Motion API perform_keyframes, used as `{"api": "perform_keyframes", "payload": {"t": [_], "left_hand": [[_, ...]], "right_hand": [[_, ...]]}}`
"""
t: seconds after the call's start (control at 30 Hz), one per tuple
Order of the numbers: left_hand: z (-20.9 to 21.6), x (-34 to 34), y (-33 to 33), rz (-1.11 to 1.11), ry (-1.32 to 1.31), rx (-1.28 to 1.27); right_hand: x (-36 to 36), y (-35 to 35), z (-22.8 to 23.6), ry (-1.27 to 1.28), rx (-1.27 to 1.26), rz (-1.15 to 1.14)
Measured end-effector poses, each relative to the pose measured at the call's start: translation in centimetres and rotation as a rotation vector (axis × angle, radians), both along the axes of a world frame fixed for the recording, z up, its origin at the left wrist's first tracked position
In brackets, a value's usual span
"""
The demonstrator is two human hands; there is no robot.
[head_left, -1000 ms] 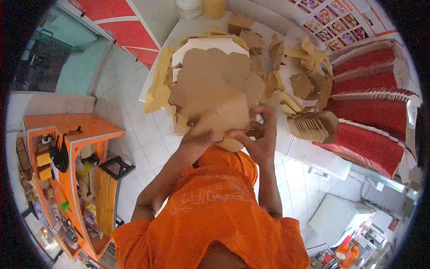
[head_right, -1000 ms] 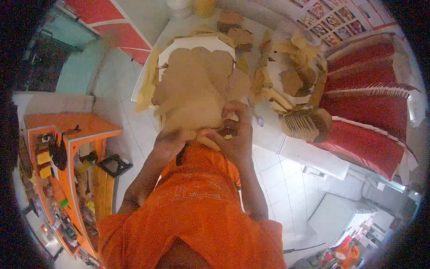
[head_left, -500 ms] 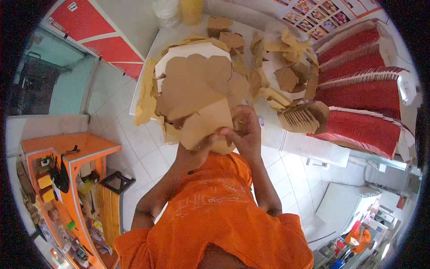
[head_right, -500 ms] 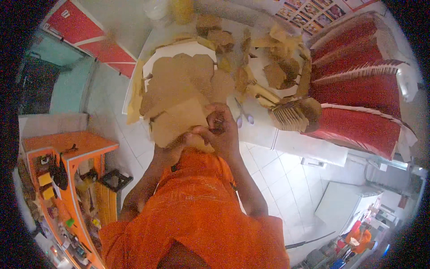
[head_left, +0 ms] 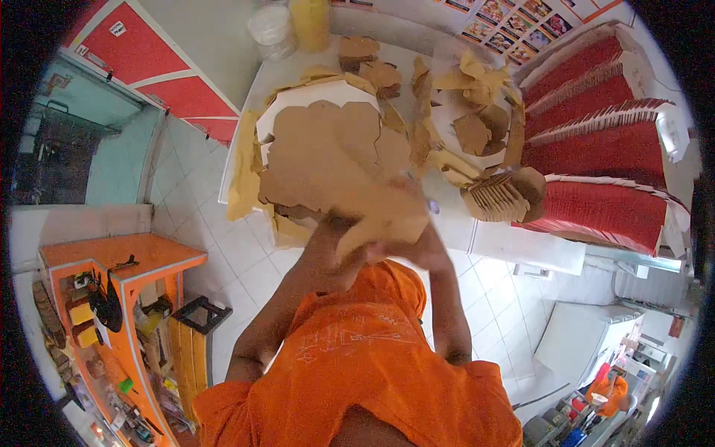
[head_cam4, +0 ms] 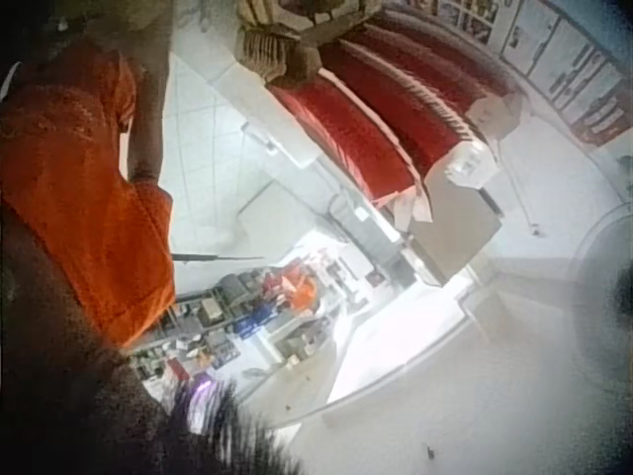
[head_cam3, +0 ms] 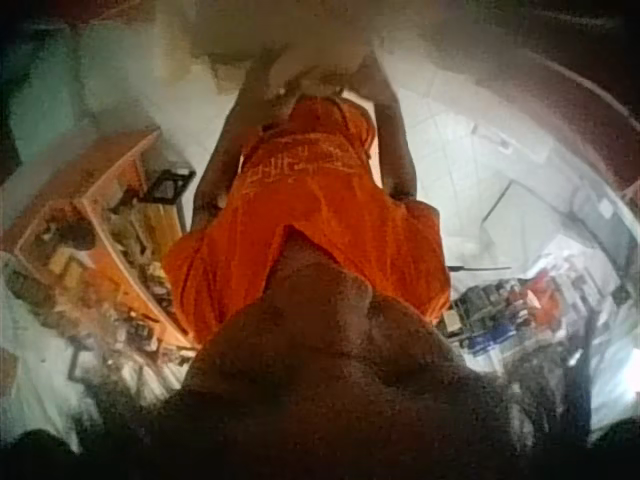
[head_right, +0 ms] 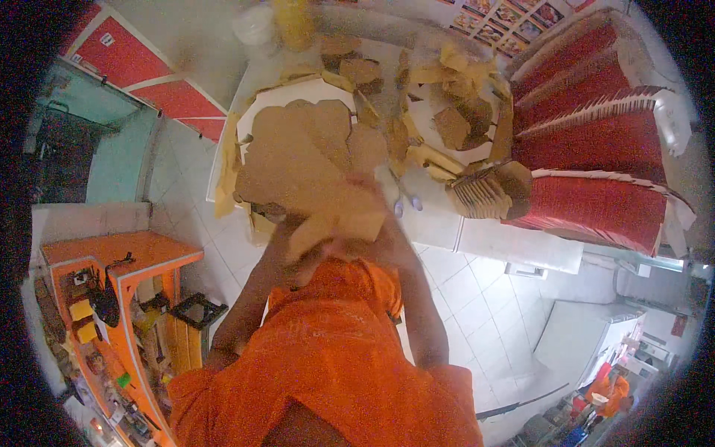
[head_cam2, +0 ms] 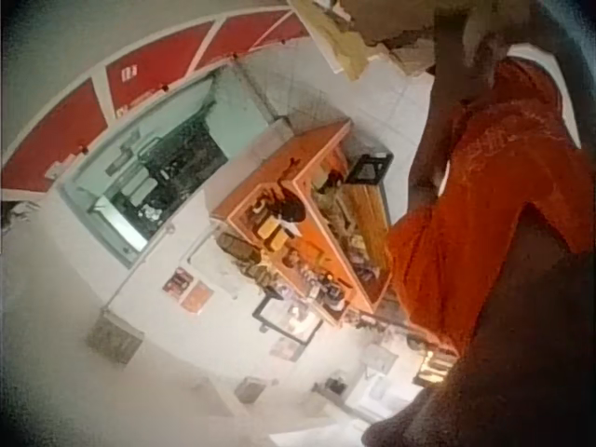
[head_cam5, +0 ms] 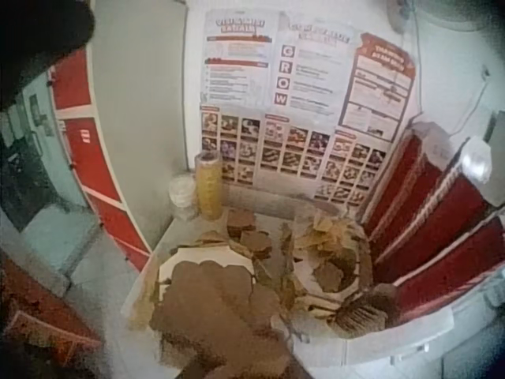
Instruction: The person assembles cardboard takeout boxes by folding the pre-cut flaps and securing the tabs by hand.
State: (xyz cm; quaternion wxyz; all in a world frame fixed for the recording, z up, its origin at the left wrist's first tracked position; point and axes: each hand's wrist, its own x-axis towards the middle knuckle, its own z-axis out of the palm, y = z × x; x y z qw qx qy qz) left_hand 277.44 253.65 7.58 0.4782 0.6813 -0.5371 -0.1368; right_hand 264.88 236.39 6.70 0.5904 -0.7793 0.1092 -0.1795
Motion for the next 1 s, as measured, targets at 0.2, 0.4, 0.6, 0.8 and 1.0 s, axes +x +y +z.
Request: {"api": "perform_keyframes", "payload": {"t": [0.2, 0.4, 0.6, 0.8, 1.0], "left_hand": [[-2.8, 5.9, -0.9, 0.182, -0.286, 0.169], [-8.0, 9.0, -0.2, -0.143, -0.649, 0.678], [-6.3, 9.7, -0.5, -0.069, -0.435, 0.310], [2.2, 10.8, -2.4, 0.126, -0.136, -0.063], [1.8, 1.1, -2.3, -0.136, -0.425, 0.091]], "right_hand": [[1.4, -6.9, -1.6, -0.060, 0.654, -0.372], [1.1, -3.1, -3.4, 0.230, 0.244, -0.230], [0.2, -0.7, -3.1, 0.165, 0.365, -0.234], [-0.7, -0.1, 0.2, 0.130, 0.149, -0.414], [1.4, 5.0, 0.8, -0.363, 0.386, -0.399]]}}
